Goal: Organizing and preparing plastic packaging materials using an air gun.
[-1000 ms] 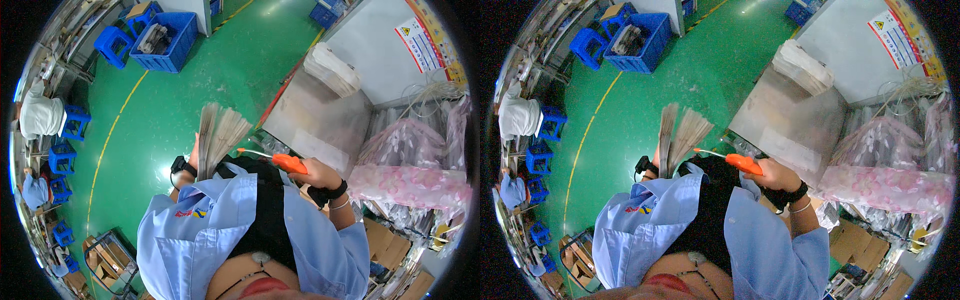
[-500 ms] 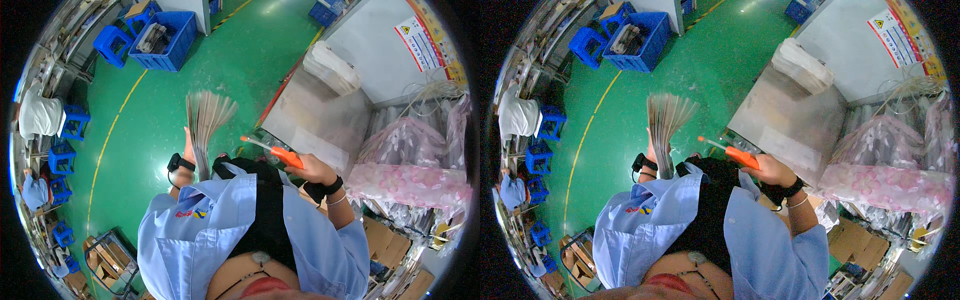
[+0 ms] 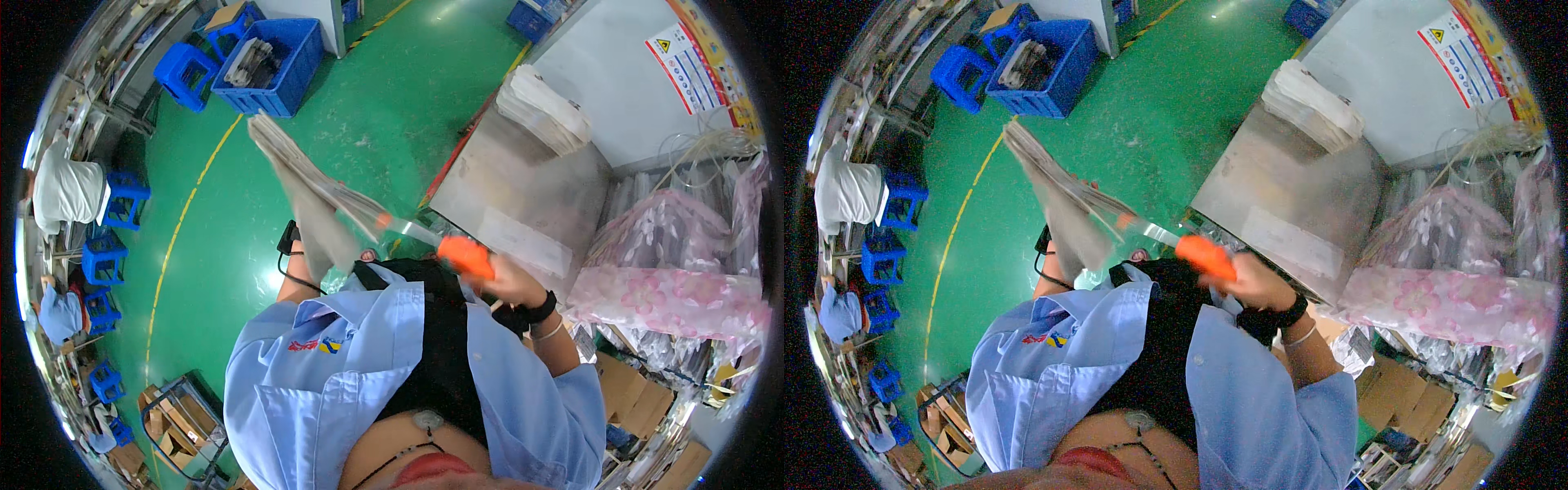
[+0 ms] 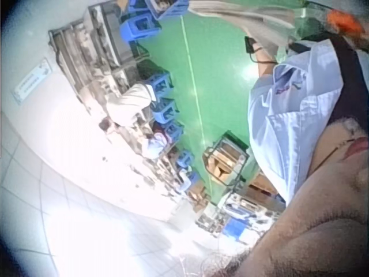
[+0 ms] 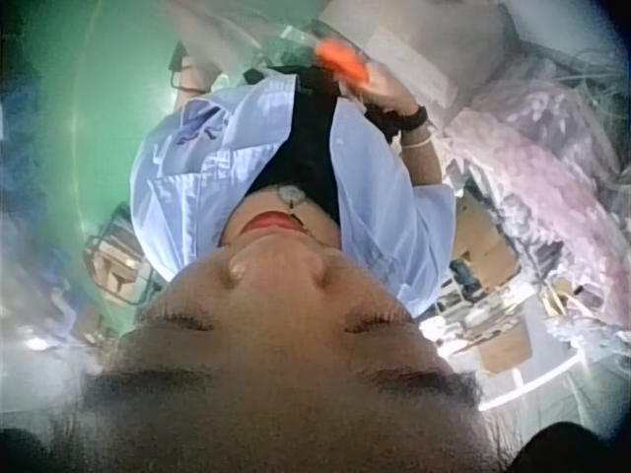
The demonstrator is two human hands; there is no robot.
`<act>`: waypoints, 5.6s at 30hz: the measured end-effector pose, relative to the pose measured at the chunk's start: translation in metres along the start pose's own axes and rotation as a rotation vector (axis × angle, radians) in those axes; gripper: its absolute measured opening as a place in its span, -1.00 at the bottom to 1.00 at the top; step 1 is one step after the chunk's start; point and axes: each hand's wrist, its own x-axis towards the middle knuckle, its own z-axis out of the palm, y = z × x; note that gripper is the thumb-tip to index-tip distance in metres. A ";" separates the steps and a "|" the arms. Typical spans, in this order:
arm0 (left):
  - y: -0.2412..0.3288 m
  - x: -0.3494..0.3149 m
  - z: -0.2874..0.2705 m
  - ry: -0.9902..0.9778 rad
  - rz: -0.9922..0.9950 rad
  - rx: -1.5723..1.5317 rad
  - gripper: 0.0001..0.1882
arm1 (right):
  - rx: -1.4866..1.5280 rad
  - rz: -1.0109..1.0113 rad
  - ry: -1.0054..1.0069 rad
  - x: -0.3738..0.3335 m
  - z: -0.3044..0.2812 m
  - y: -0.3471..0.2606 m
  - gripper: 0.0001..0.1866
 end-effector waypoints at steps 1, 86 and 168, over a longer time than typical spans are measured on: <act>-0.004 -0.001 0.007 0.226 0.098 0.262 -0.46 | -0.106 0.059 0.141 0.000 -0.005 0.006 -0.56; -0.020 -0.074 0.026 -0.008 -0.565 -0.009 -0.02 | -0.172 0.095 -0.225 -0.022 -0.017 0.000 -0.55; -0.043 -0.089 -0.027 0.148 -0.471 0.046 -0.41 | -0.320 0.180 -0.203 -0.019 -0.010 -0.036 -0.59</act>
